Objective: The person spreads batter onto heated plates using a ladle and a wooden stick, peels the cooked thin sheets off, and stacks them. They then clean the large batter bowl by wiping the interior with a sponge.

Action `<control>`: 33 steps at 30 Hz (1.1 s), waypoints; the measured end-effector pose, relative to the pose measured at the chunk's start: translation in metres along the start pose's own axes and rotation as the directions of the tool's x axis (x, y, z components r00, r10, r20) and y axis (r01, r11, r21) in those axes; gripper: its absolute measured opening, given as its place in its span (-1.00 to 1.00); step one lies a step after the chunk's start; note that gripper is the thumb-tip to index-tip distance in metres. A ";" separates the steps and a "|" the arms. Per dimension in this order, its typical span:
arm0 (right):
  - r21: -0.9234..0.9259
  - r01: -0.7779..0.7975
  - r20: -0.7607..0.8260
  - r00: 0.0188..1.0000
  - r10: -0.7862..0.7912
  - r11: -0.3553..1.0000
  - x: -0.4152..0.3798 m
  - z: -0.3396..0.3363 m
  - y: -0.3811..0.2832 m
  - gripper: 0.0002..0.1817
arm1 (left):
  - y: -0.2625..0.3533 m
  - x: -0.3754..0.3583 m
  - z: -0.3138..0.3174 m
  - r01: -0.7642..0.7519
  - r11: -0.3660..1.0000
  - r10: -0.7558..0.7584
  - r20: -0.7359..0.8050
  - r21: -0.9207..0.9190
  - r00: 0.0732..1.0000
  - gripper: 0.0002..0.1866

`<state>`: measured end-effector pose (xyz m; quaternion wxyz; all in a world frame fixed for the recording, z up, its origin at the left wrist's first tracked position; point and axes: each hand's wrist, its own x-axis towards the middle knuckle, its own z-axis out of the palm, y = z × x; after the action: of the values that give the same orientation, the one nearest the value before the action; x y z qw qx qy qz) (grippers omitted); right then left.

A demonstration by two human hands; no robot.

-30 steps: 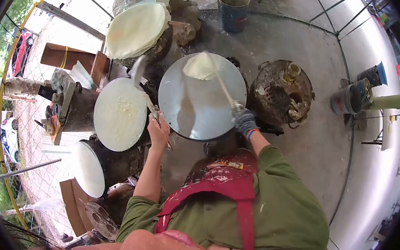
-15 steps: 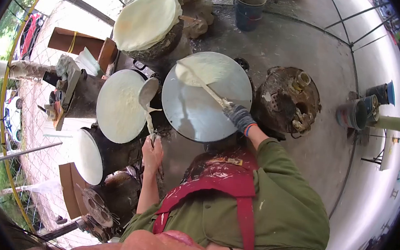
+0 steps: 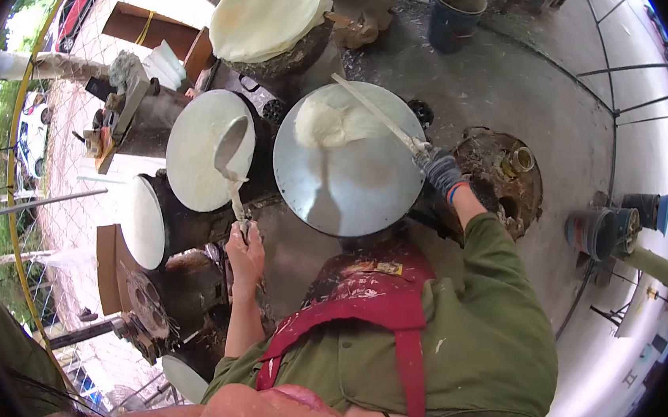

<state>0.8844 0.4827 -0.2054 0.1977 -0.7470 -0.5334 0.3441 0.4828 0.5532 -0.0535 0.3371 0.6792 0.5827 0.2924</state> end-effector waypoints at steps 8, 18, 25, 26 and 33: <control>0.284 -0.044 0.215 0.976 -0.019 0.958 -0.004 -0.001 -0.029 -0.56 | 0.001 -0.018 0.007 0.161 0.984 -0.161 -0.006 -0.078 0.987 -0.84; 0.243 0.443 0.083 0.877 -0.473 0.863 0.008 0.022 -0.002 -0.65 | 0.014 -0.031 0.010 0.065 0.977 -0.073 0.035 0.203 0.997 -0.81; 0.378 -0.072 0.464 0.877 -0.122 0.923 0.062 -0.004 0.013 -0.68 | 0.008 -0.031 0.010 0.084 0.971 -0.085 -0.003 0.224 0.996 -0.83; 0.304 -0.143 0.505 0.863 -0.032 0.942 0.041 -0.018 -0.022 -0.64 | 0.008 -0.028 0.013 0.091 0.967 -0.092 -0.005 0.236 0.996 -0.83; 0.379 0.133 0.182 0.960 -0.215 0.916 0.025 -0.035 0.007 -0.53 | -0.033 0.015 0.043 0.009 0.832 -0.087 0.113 0.555 0.990 -0.80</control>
<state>0.9192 0.5060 -0.1937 0.3020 -0.6041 -0.5438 0.4981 0.4997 0.5663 -0.1059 0.1720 0.7507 0.6353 0.0570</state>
